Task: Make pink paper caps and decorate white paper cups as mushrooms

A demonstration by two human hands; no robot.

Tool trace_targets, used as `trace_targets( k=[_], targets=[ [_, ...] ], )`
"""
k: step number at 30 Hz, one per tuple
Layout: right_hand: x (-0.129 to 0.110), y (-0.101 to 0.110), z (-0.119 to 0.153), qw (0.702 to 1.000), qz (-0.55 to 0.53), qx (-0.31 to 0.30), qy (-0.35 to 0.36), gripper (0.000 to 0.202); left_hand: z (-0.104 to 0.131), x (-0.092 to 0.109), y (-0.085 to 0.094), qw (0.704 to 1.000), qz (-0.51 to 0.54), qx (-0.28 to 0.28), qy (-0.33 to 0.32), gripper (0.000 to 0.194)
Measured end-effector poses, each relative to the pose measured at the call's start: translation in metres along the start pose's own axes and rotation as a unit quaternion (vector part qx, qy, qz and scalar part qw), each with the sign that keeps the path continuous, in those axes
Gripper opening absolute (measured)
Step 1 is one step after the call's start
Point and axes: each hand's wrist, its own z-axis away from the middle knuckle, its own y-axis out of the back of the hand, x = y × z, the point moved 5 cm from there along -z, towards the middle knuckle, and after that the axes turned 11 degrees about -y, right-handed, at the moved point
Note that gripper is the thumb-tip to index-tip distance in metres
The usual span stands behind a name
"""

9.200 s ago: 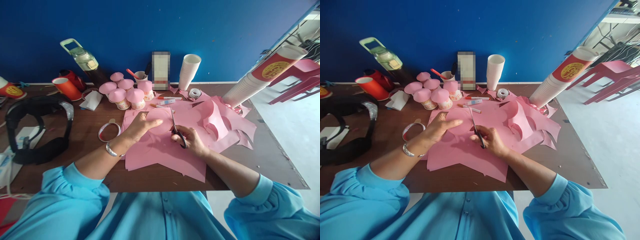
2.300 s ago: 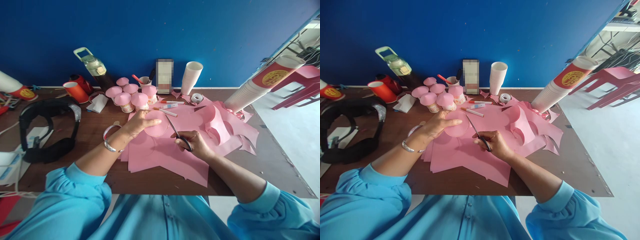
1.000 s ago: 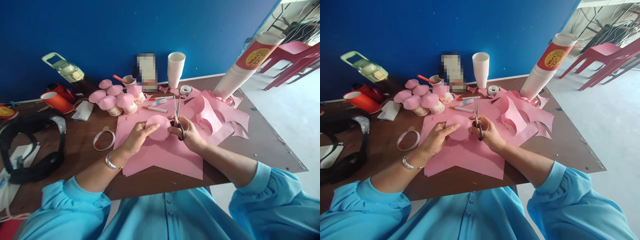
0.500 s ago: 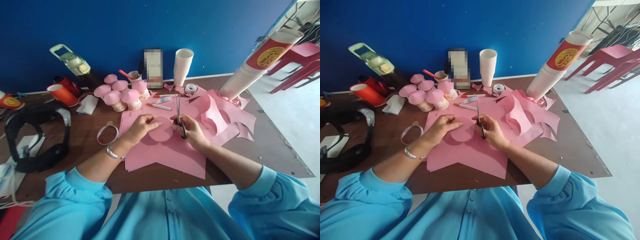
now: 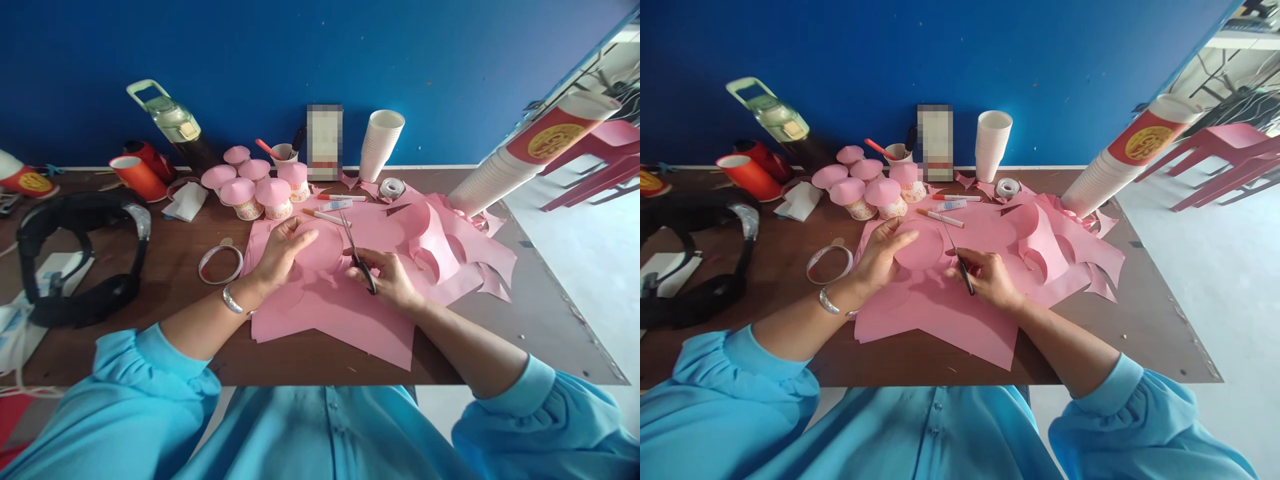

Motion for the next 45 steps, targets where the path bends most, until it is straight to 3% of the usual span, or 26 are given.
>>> trace_targets(
  k=[6, 14, 25, 45],
  targets=[
    [-0.004, -0.005, 0.002, 0.999, -0.009, -0.046, 0.000, 0.051, 0.001, 0.004, -0.001, 1.000, -0.019, 0.005, -0.010, 0.036],
    [-0.007, -0.005, 0.004, 0.997, -0.035, -0.063, -0.023, 0.050, 0.003, 0.015, -0.007, 1.000, 0.011, -0.024, 0.002, 0.032],
    [-0.004, -0.005, 0.004, 0.997, -0.040, -0.073, -0.008, 0.053, 0.006, -0.014, -0.002, 0.996, 0.071, -0.021, 0.050, 0.027],
    [-0.004, -0.005, 0.003, 0.996, -0.044, -0.081, 0.007, 0.051, 0.004, -0.016, -0.001, 0.996, 0.083, -0.023, 0.033, 0.029]
  ],
)
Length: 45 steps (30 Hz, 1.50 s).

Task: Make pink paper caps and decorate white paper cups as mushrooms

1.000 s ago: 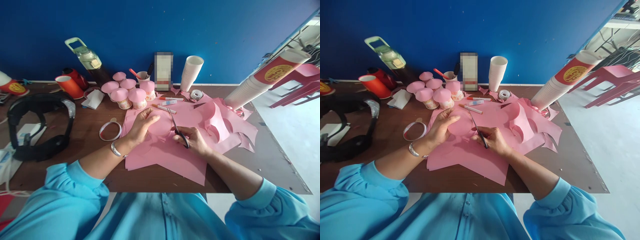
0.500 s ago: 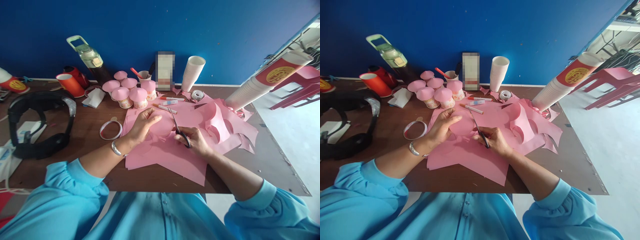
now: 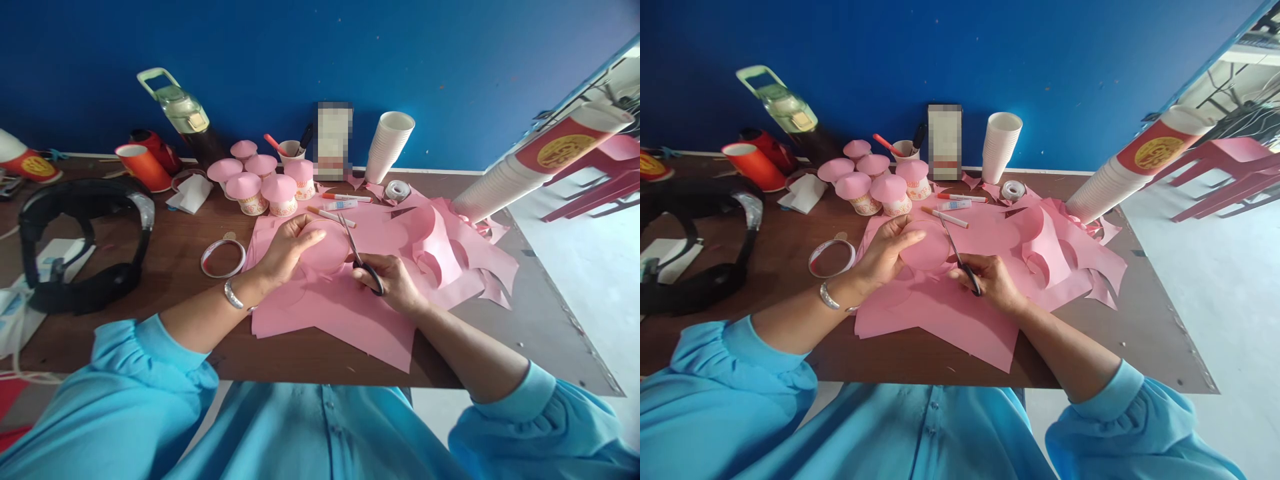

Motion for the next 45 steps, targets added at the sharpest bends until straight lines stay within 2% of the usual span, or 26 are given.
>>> trace_targets(
  k=[13, 30, 37, 45],
  targets=[
    [-0.008, 0.000, 0.001, 1.000, 0.012, -0.001, 0.019, 0.054, -0.001, -0.002, 0.002, 1.000, -0.003, -0.009, 0.004, 0.028],
    [-0.004, 0.001, 0.001, 1.000, 0.006, 0.000, -0.005, 0.053, -0.004, 0.012, 0.000, 0.999, -0.033, -0.017, -0.023, 0.026],
    [-0.004, 0.000, 0.001, 1.000, -0.001, 0.000, -0.030, 0.054, -0.005, 0.002, 0.003, 1.000, 0.005, -0.012, -0.013, 0.026],
    [0.000, 0.002, -0.001, 0.998, -0.048, 0.024, -0.034, 0.055, -0.004, 0.008, 0.001, 1.000, 0.007, 0.012, -0.013, 0.025]
  ],
)
